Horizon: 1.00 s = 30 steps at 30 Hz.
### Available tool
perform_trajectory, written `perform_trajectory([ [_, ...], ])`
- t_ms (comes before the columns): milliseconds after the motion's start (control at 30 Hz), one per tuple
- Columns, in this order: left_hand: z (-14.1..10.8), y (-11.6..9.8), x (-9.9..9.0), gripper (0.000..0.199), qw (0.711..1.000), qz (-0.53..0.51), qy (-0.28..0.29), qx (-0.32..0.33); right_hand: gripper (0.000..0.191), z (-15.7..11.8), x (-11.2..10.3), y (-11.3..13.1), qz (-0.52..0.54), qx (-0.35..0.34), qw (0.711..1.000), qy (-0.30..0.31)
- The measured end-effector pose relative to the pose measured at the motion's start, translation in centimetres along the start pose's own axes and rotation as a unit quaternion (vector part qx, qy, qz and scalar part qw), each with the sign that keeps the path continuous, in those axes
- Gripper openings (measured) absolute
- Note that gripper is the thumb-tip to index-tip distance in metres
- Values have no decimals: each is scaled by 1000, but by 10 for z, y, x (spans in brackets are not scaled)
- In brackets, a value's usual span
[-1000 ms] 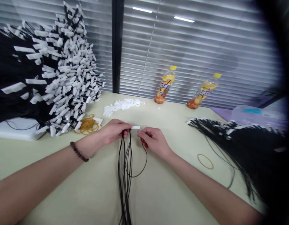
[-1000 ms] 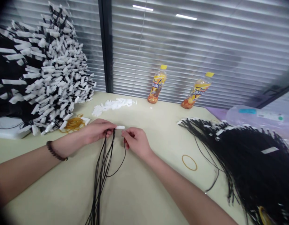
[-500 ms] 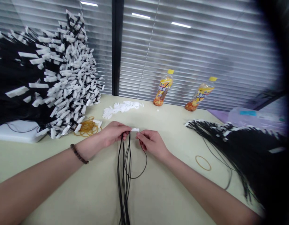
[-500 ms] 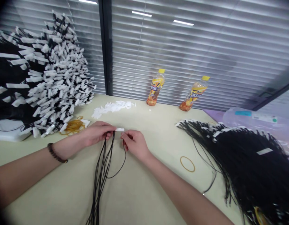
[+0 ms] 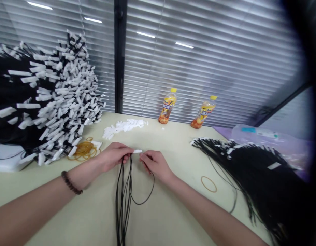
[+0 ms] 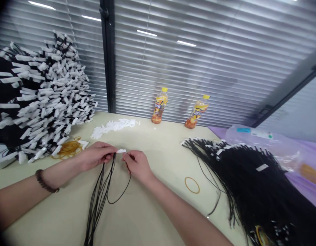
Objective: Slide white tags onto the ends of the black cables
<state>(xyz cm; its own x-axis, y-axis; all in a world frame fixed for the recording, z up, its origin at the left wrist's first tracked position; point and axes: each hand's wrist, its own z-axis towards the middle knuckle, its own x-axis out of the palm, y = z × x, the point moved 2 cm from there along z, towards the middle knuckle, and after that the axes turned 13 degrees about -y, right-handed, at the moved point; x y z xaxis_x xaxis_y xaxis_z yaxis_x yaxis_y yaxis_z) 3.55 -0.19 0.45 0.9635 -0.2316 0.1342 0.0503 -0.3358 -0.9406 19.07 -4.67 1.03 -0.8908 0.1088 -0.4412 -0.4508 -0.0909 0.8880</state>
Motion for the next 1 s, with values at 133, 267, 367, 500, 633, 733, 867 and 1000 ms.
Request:
perform_trajectory([
  [133,-2,-2,1,24,1000,13,7,14,34,-1,-1,-2,-5,-17,1000,-23],
  [267,-3,-3,1,26,999,30,1,14,34,-2,-1,-5,13,-23,999,-45],
  [367,-3,-3,1,26,999,39,0,17,32,-2,-1,-5,41,-5,998,-53],
  [500,-3,-2,1,27,999,46,-1,21,26,-2,-1,-3,87,25,995,-38],
  [633,-1,0,1,26,999,40,1,17,17,-2,-1,-2,125,31,991,-29],
  [733,0,0,1,26,999,34,2,20,13,-3,-2,-3,137,28,990,-32],
  [867,-1,-1,1,28,1000,25,-1,14,14,-4,-3,-3,126,31,991,-32],
  [1000,-4,-3,2,27,1000,21,-5,10,16,-4,-4,-1,130,41,990,-19],
])
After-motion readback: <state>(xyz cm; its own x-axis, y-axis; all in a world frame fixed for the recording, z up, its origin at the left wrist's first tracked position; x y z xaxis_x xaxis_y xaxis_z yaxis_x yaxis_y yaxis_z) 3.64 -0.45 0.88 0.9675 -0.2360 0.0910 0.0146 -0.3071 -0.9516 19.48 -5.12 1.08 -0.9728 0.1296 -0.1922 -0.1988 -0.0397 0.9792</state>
